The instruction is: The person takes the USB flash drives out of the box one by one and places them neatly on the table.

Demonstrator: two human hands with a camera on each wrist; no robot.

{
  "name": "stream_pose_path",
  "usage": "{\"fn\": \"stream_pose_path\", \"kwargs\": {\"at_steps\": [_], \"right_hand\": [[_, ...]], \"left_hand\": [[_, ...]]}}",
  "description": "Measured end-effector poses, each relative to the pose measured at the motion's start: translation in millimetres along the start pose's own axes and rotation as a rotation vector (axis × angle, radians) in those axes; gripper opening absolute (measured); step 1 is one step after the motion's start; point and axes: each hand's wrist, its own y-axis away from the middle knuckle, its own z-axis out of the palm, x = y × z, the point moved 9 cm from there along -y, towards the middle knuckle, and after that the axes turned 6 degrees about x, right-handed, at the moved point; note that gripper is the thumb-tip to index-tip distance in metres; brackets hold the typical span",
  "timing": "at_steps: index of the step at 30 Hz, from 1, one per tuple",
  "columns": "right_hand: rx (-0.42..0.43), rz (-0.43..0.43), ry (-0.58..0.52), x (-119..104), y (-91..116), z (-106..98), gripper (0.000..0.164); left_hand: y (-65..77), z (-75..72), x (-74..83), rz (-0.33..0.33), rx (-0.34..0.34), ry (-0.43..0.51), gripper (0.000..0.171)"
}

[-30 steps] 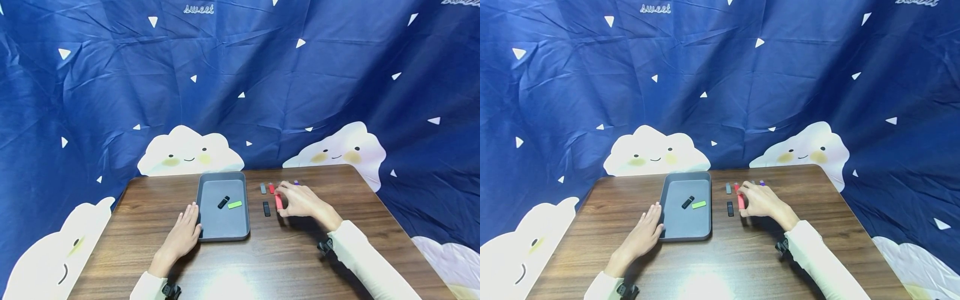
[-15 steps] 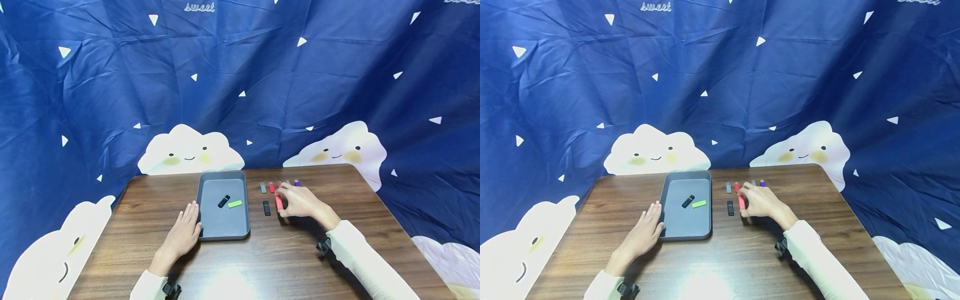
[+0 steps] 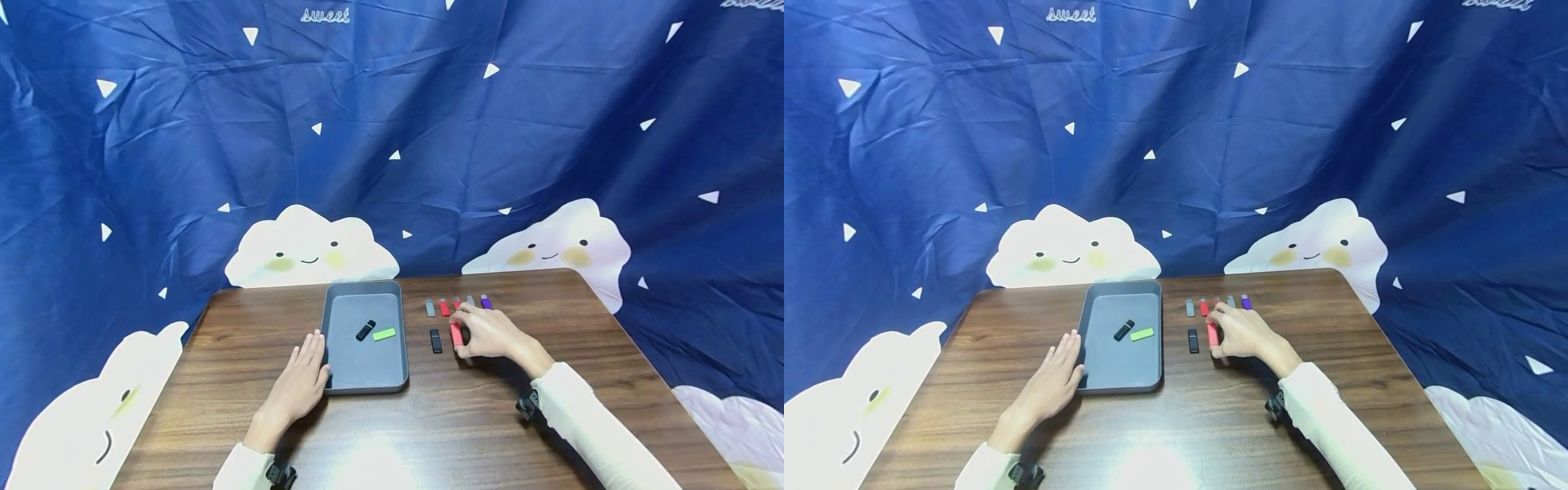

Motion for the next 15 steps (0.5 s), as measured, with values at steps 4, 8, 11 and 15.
{"fn": "stream_pose_path", "kwargs": {"at_steps": [4,8,11,15], "right_hand": [[0.004,-0.009,0.002,0.1,-0.3,4.7,0.055],[0.020,-0.020,0.005,-0.2,-0.2,7.7,0.052],[0.027,-0.026,0.011,-0.1,-0.5,9.2,0.051],[0.024,-0.029,0.010,1.5,-1.9,12.8,0.052]], "left_hand": [[0.0,-3.1,2.9,-0.017,-0.026,-0.005,0.060],[-0.5,-3.1,3.2,-0.025,-0.040,-0.035,0.060],[-0.5,-0.6,0.6,-0.015,-0.026,-0.034,0.060],[-0.8,-0.1,-0.2,-0.012,-0.017,-0.015,0.060]]}}
